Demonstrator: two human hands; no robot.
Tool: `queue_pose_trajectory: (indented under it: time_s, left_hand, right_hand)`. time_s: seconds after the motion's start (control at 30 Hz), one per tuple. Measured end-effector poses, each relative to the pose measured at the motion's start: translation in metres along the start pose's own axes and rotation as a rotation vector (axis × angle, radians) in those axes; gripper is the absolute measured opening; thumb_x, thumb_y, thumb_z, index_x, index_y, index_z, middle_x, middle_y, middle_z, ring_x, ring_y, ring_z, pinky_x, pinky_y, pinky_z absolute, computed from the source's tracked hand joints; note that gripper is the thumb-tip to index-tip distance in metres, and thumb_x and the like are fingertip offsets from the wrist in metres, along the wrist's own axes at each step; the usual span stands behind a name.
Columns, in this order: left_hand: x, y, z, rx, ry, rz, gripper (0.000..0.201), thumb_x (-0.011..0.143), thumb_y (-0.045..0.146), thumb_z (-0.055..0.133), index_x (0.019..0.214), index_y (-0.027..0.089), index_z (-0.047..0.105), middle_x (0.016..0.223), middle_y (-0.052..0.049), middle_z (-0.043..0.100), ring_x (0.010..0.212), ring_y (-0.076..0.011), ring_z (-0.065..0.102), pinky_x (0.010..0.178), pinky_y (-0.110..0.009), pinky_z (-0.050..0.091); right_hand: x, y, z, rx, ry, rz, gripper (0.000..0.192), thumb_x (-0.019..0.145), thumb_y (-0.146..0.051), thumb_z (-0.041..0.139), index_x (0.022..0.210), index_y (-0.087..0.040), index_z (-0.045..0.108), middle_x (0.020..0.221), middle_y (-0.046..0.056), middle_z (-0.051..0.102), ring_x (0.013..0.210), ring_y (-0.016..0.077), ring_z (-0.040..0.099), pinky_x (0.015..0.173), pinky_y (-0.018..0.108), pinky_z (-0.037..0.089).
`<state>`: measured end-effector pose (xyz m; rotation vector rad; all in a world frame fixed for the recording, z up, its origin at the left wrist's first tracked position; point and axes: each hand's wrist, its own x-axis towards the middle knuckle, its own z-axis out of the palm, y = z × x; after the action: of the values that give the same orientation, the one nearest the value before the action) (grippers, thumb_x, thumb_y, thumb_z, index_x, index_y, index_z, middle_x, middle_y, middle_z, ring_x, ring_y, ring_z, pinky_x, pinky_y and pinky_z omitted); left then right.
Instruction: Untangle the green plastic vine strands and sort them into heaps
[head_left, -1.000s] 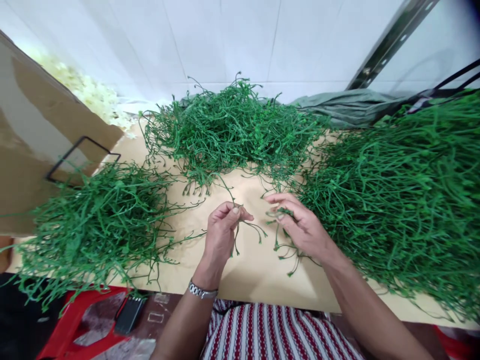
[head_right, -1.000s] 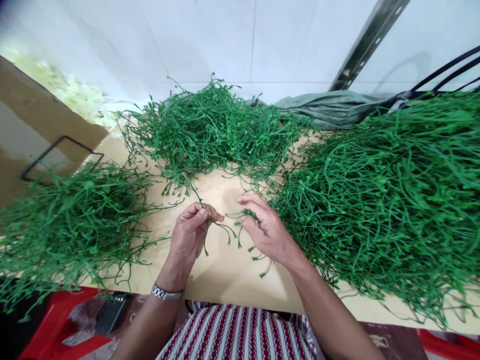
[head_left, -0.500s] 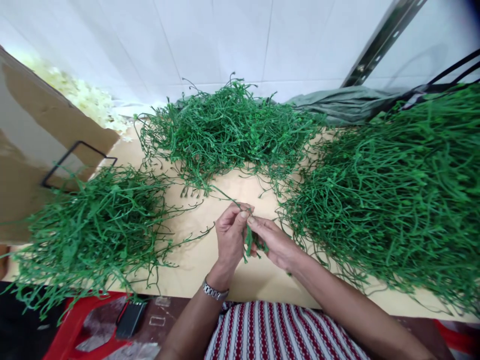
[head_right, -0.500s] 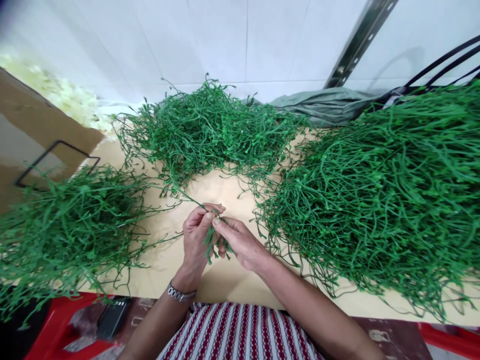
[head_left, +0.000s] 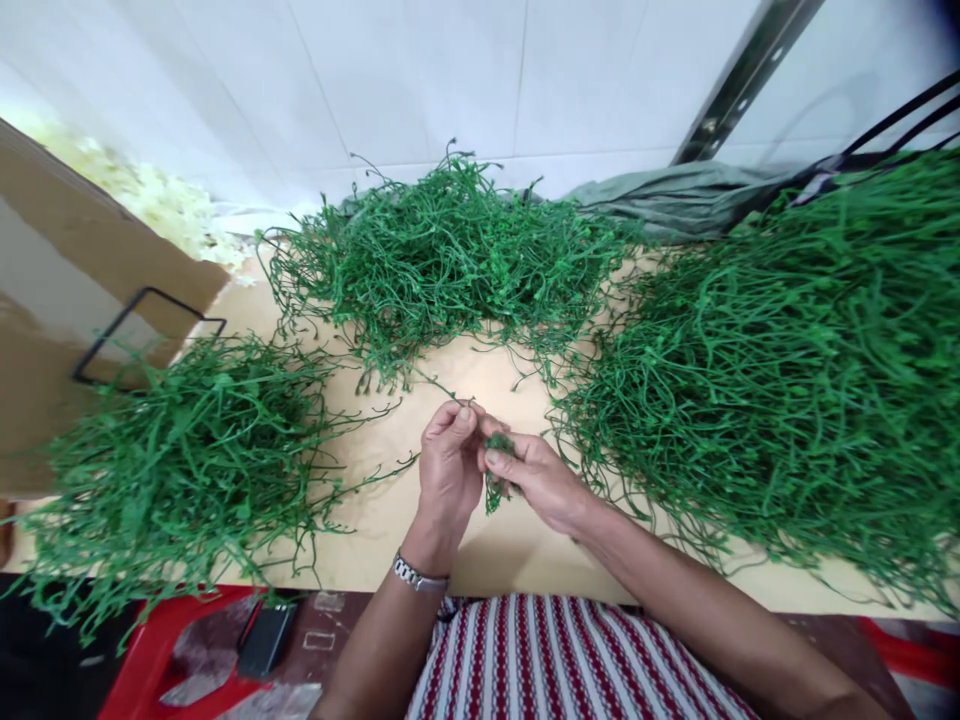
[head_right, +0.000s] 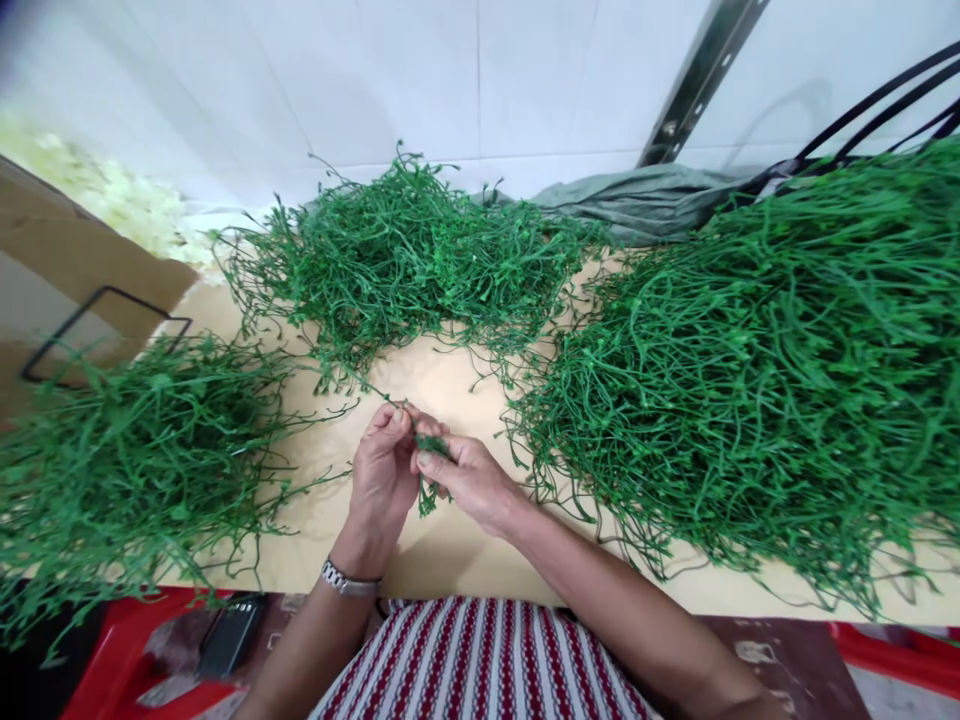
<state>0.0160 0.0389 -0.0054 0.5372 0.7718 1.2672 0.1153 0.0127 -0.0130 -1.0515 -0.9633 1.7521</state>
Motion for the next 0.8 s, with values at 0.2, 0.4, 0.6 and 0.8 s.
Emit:
queue_pose_trajectory:
  time_s: [0.2,0.4,0.6,0.8]
  left_hand:
    - [0.008,0.022,0.002,-0.096,0.071,-0.083,0.021,0.069,0.021,0.064,0.062,0.017,0.045,0.041,0.010,0.032,0.031,-0.0022,0.031,0.034,-0.015,0.029]
    - [-0.013,0.050,0.005,0.191,-0.079,0.075,0.013,0.071,0.023,0.063,0.064,0.017,0.054,0.042,0.007,0.042,0.033,-0.0080,0.041,0.041,-0.025,0.043]
    - [-0.014,0.121,-0.016,0.165,-0.033,0.438,0.013,0.079,0.019,0.053,0.067,0.015,0.057,0.045,0.003,0.047,0.036,-0.0092,0.044,0.041,-0.024,0.042]
    - [0.019,0.157,-0.042,-0.353,0.255,0.615,0.050,0.090,0.046,0.020,0.092,0.012,0.057,0.075,-0.009,0.066,0.065,-0.0137,0.062,0.065,-0.028,0.051]
  right_hand:
    - [-0.010,0.010,-0.004,-0.475,-0.202,-0.260,0.029,0.087,-0.038,0.043,0.069,-0.016,0.051,0.064,-0.001,0.047,0.057,0.0092,0.043,0.053,0.021,0.035]
    - [-0.027,-0.020,-0.027,-0.876,-0.220,-0.452,0.012,0.083,-0.013,0.043,0.075,-0.017,0.051,0.095,0.008,0.053,0.091,0.0170,0.050,0.078,0.030,0.041]
    - [-0.052,-0.054,-0.055,-1.096,-0.098,-0.448,0.020,0.081,-0.010,0.038,0.093,-0.021,0.050,0.088,0.006,0.059,0.080,0.0159,0.056,0.069,0.027,0.045]
    - [-0.057,-0.049,-0.081,-1.155,0.120,-0.520,0.016,0.081,-0.023,0.047,0.094,-0.025,0.057,0.086,0.005,0.064,0.073,0.0155,0.062,0.061,0.022,0.049]
